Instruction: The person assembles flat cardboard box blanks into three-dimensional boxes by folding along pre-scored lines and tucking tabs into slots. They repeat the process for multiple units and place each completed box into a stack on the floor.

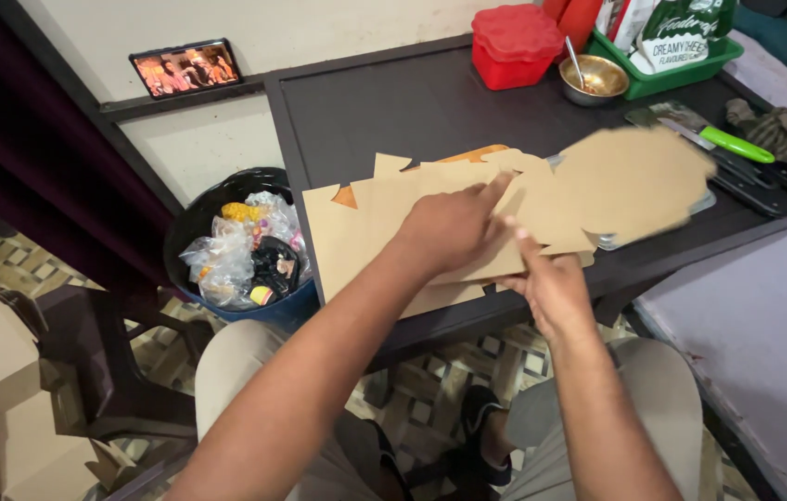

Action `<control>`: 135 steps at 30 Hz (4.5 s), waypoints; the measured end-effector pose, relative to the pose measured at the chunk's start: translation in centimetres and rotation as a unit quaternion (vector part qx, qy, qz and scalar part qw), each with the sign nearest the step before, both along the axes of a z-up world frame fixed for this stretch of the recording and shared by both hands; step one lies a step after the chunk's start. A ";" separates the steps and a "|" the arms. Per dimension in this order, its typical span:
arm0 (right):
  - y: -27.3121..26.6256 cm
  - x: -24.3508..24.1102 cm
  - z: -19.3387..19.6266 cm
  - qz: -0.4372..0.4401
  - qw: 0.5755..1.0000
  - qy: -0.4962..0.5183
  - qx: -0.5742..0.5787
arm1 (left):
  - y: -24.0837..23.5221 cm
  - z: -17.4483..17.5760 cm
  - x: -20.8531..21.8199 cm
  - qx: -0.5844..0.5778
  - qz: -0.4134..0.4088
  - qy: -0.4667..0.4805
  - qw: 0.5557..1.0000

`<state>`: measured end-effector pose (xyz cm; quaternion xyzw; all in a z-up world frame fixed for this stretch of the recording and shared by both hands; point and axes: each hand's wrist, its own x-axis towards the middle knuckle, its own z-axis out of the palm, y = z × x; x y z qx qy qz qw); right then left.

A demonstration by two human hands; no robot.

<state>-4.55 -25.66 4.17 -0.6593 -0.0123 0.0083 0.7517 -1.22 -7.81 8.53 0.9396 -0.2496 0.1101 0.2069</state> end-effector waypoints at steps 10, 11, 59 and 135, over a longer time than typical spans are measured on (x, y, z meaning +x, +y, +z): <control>-0.9 1.8 -0.8 0.058 0.968 0.025 0.243 | 1.6 3.9 -5.2 0.028 -0.021 -0.033 0.999; -0.9 1.7 -0.6 0.053 0.964 0.044 0.258 | 1.5 3.6 -5.1 0.029 -0.018 -0.049 0.998; 0.1 5.3 0.9 0.084 0.904 -0.110 -0.405 | 5.1 -1.2 -2.6 -0.211 0.129 0.102 0.964; -3.6 1.8 5.0 0.060 0.894 -0.178 -0.406 | 3.7 3.4 1.4 -0.062 0.072 0.225 0.970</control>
